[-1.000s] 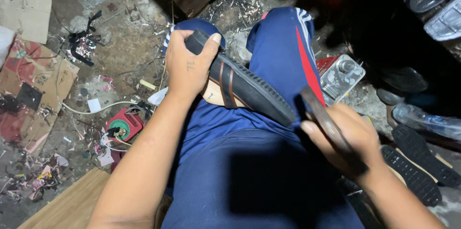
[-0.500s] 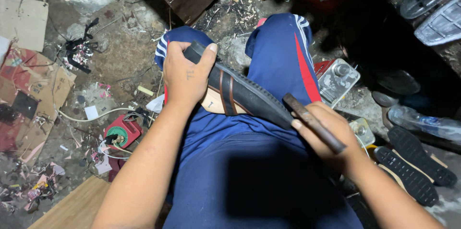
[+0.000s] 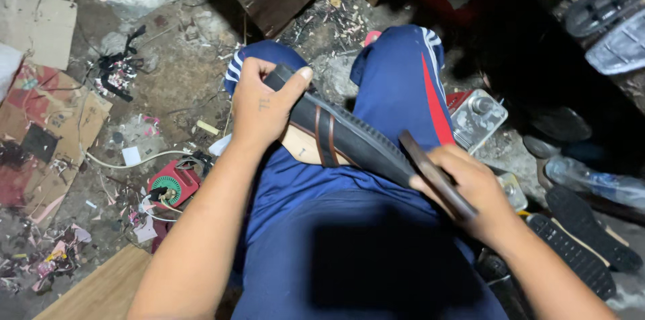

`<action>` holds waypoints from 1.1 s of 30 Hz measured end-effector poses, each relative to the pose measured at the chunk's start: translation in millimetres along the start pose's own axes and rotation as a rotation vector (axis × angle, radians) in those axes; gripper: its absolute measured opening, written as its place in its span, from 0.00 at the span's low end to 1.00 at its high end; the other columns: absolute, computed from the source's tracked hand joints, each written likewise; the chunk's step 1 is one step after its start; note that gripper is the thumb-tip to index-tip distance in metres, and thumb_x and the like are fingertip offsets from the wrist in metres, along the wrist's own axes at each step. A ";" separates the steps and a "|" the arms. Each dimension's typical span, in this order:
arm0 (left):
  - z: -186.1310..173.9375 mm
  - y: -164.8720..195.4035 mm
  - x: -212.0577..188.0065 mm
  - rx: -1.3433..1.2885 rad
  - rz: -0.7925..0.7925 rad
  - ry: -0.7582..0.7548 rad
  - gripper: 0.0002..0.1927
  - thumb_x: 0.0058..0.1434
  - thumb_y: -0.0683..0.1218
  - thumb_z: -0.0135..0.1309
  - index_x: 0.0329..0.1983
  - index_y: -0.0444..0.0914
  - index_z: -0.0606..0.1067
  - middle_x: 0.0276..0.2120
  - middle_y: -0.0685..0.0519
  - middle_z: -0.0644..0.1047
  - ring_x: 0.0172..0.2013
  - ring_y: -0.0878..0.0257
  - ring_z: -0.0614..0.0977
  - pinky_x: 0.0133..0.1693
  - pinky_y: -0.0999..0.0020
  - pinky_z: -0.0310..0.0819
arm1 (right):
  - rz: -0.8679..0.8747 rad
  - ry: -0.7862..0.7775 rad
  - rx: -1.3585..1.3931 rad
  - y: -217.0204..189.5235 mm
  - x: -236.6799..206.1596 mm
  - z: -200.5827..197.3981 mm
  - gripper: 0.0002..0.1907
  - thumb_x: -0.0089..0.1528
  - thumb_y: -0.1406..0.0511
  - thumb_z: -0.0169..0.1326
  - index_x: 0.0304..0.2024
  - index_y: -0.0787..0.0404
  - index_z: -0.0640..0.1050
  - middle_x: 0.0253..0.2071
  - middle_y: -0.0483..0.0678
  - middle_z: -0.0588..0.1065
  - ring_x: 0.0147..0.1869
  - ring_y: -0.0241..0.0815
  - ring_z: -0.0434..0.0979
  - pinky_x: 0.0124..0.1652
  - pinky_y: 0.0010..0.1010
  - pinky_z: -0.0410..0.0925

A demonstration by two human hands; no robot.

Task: The person sits on the floor holding a sandal against their lap and uses a curved hand blade to scrape and trim the edge where the sole meets the upper. They rotate the sandal repeatedly to work the blade around the full perimeter of the shoe.

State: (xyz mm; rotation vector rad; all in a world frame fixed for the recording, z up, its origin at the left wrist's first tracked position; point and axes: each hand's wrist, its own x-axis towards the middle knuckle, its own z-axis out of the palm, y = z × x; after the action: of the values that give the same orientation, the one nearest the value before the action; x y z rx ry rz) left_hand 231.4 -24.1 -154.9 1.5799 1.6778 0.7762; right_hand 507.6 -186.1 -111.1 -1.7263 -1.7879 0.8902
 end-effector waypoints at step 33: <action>-28.7 -9.4 31.2 -0.006 0.113 -0.073 0.23 0.59 0.62 0.60 0.33 0.37 0.79 0.29 0.47 0.81 0.33 0.54 0.83 0.37 0.60 0.74 | -0.290 -0.134 -0.274 -26.3 49.9 3.3 0.19 0.52 0.60 0.66 0.16 0.59 0.69 0.15 0.51 0.65 0.19 0.52 0.70 0.22 0.42 0.63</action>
State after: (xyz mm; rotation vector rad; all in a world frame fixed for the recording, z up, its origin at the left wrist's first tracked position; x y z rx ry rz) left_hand 202.0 7.2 -148.5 1.6905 1.5433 0.7701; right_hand 483.8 -136.5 -98.2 -1.5345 -2.2679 0.6753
